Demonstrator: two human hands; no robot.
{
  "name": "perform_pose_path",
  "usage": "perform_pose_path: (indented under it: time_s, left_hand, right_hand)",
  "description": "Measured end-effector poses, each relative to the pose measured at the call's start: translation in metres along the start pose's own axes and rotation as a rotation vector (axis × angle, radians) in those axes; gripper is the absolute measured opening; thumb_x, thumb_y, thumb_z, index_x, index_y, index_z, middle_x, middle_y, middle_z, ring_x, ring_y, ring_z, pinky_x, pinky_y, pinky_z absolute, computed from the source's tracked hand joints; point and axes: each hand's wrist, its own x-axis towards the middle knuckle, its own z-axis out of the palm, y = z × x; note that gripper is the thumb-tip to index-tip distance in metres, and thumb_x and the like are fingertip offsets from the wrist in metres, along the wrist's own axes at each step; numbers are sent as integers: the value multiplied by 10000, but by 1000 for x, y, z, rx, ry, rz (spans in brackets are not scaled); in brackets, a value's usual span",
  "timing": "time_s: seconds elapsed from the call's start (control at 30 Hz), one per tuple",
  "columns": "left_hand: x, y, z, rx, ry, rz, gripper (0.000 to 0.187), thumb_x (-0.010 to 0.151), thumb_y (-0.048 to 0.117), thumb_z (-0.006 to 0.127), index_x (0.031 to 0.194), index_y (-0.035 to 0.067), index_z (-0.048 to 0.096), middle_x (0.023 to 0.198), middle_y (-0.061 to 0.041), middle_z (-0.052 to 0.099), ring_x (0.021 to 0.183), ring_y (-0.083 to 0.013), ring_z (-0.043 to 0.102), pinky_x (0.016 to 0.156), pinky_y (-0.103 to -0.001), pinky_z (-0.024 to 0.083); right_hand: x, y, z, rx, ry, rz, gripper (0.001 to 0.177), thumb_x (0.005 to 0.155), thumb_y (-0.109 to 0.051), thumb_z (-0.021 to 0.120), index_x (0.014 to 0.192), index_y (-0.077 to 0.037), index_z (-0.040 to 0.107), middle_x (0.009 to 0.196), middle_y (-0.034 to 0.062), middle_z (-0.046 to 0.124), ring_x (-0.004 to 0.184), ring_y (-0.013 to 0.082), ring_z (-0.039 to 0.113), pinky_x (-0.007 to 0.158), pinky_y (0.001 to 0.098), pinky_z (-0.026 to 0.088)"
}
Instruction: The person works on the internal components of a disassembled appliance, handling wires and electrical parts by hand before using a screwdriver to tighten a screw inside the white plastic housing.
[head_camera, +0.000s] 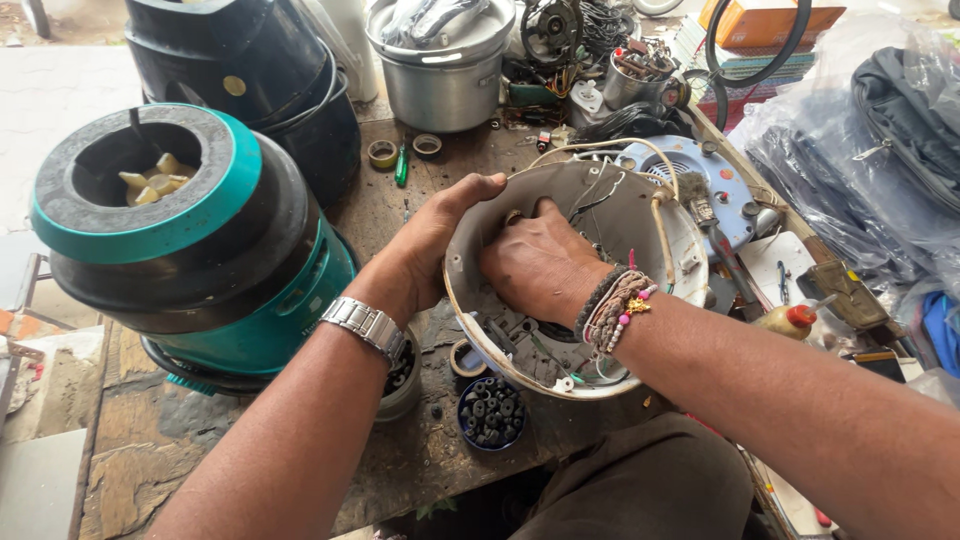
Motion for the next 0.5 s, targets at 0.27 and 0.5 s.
perform_pose_path:
  time_s: [0.27, 0.5]
  left_hand:
    - [0, 1, 2, -9, 5, -3, 658, 836, 489, 615, 1250, -21, 654, 1068, -204, 734, 868, -262, 754, 719, -379, 630]
    - [1, -2, -3, -7, -19, 2, 632, 828, 503, 618, 1232, 16, 650, 964, -141, 733, 746, -228, 725, 605, -393, 600]
  right_hand:
    - [-4, -8, -24, 41, -180, 59, 202, 802, -317, 745, 925, -157, 758, 928, 60, 747, 933, 245, 717, 882, 448, 448]
    - [-13, -4, -42, 27, -70, -3, 215, 716, -312, 773, 858, -152, 747, 799, 76, 733, 844, 249, 718, 861, 456, 435]
